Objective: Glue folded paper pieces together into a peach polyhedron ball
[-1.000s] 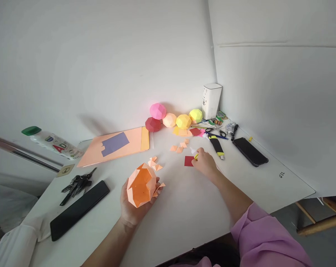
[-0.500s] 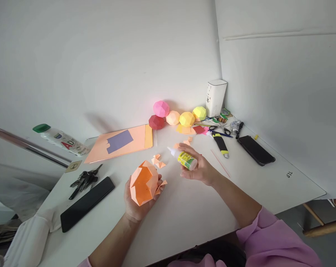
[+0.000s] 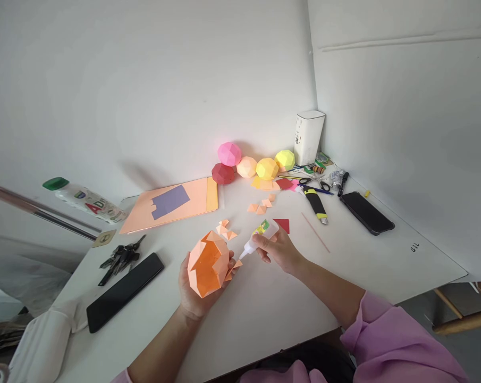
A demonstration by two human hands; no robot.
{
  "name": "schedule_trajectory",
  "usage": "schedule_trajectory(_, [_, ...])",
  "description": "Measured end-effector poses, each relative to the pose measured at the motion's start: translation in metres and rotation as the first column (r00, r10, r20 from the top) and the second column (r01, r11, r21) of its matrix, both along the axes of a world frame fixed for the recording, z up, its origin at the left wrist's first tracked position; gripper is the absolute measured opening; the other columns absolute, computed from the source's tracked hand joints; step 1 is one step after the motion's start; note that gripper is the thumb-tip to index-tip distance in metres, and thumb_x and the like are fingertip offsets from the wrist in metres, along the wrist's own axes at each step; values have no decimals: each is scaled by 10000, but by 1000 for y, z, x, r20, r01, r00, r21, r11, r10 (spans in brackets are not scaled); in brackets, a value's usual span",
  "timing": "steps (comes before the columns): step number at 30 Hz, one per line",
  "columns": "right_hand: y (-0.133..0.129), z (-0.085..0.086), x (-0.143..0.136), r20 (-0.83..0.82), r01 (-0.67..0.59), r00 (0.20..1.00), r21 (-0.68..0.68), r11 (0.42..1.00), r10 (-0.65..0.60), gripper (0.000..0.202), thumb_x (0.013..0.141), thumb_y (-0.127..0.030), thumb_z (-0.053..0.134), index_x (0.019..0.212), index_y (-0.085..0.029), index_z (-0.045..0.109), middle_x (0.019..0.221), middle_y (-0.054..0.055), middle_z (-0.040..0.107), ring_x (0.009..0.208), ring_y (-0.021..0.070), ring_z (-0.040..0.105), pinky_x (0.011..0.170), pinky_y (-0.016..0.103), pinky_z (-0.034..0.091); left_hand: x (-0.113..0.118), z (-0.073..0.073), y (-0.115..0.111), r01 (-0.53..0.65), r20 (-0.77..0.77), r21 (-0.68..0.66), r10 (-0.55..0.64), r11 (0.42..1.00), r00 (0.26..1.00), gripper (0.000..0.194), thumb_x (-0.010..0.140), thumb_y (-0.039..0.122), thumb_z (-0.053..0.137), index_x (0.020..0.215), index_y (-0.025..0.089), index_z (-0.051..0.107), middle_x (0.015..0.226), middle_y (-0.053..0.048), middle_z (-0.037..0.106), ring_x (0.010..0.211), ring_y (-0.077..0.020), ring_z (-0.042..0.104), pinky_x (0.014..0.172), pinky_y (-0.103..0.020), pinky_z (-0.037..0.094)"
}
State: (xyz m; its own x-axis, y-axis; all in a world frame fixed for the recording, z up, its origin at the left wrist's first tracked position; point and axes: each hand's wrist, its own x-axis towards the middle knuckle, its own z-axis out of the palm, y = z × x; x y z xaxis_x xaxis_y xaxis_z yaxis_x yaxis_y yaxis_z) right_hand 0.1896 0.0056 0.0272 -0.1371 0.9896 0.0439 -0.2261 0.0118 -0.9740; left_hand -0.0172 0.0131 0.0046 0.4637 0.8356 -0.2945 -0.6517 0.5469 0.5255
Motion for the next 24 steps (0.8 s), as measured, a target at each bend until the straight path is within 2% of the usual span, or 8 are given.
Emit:
schedule_trajectory(7, [-5, -5, -6, -40, -1, 999, -26, 1000, 0, 322, 789, -471, 652, 746, -170, 543, 581, -46, 499, 390, 49, 370, 368, 202, 266, 0, 2, -1, 34, 23, 18, -34, 999, 999, 557, 798, 594, 451, 1026, 127, 649, 921, -143, 648, 741, -235, 592, 605, -311, 445])
schedule_trajectory(15, [-11, -4, -8, -63, -25, 998, 26, 999, 26, 342, 768, -491, 674, 794, -175, 548, 589, -44, 505, 394, 54, 375, 374, 208, 277, 0, 1, -2, 93, 84, 50, -97, 994, 992, 559, 778, 602, 475, 1024, 130, 647, 881, -127, 643, 692, -213, 572, 591, -304, 435])
schedule_trajectory(20, [-15, -6, -7, -73, -36, 997, 43, 998, 39, 342, 759, -476, 695, 826, -181, 534, 720, -11, 547, 440, 58, 426, 390, 204, 278, 0, 2, -2, 114, 88, 65, -120, 991, 989, 570, 778, 601, 469, 1028, 122, 651, 882, -127, 645, 693, -210, 575, 583, -294, 439])
schedule_trajectory(24, [-17, -6, -7, -80, -43, 996, 62, 997, 48, 332, 758, -443, 713, 834, -201, 499, 743, -15, 555, 454, 64, 447, 400, 204, 303, 0, 0, -3, 130, 81, 80, -137, 988, 987, 586, 782, 610, 448, 1036, 121, 649, 883, -132, 644, 684, -217, 571, 540, -285, 419])
